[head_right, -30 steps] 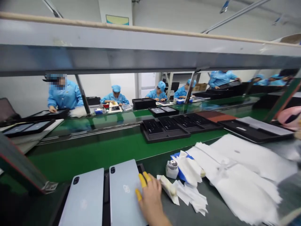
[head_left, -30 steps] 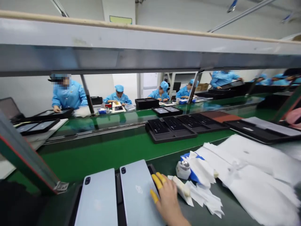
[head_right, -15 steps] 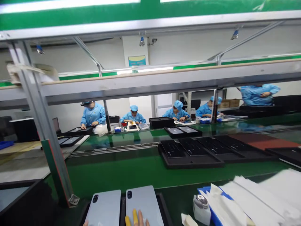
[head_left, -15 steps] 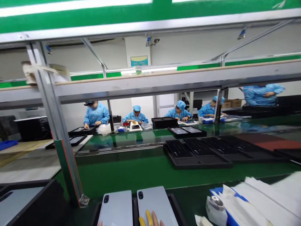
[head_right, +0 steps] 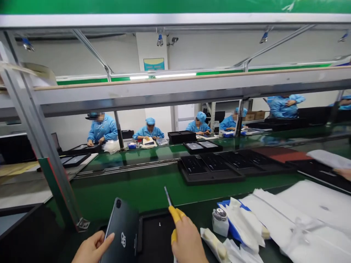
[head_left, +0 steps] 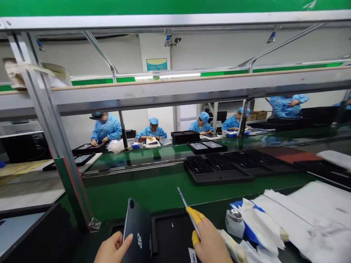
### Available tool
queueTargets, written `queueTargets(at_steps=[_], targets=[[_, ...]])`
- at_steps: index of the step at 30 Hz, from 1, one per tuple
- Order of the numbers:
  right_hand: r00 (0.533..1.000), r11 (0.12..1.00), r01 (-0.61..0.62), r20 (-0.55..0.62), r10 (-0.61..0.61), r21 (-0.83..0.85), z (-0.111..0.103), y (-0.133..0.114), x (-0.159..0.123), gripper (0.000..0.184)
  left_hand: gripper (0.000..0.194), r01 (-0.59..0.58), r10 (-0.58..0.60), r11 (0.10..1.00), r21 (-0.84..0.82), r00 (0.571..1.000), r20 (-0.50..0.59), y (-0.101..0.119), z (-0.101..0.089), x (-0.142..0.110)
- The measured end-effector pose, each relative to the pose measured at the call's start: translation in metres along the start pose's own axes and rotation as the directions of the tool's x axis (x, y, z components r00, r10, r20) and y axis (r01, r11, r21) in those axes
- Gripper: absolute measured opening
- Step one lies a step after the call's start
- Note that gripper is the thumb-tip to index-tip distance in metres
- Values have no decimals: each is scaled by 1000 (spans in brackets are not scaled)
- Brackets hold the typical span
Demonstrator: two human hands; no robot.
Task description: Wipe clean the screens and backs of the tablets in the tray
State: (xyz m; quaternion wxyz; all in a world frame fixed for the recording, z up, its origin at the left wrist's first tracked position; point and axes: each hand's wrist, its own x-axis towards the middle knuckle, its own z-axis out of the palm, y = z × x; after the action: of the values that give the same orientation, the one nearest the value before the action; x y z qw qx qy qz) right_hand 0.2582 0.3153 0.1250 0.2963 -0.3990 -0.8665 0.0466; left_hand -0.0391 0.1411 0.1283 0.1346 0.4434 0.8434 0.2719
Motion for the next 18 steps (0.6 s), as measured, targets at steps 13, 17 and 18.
queueTargets(at_steps=[13, 17, 18], targets=[[925, 718, -377, 192, 329, 586, -33, 38, 2, 55, 54, 83, -94, 936, 343, 995, 18, 69, -32, -15], [904, 341, -414, 337, 263, 844, 15, 23, 3, 63, 58, 58, -62, 898, 436, 998, -7, 86, -3, -1], [897, 287, -428, 365, 250, 857, 28, 22, 2, 63, 59, 47, -50, 896, 442, 999, -5, 90, 8, 3]])
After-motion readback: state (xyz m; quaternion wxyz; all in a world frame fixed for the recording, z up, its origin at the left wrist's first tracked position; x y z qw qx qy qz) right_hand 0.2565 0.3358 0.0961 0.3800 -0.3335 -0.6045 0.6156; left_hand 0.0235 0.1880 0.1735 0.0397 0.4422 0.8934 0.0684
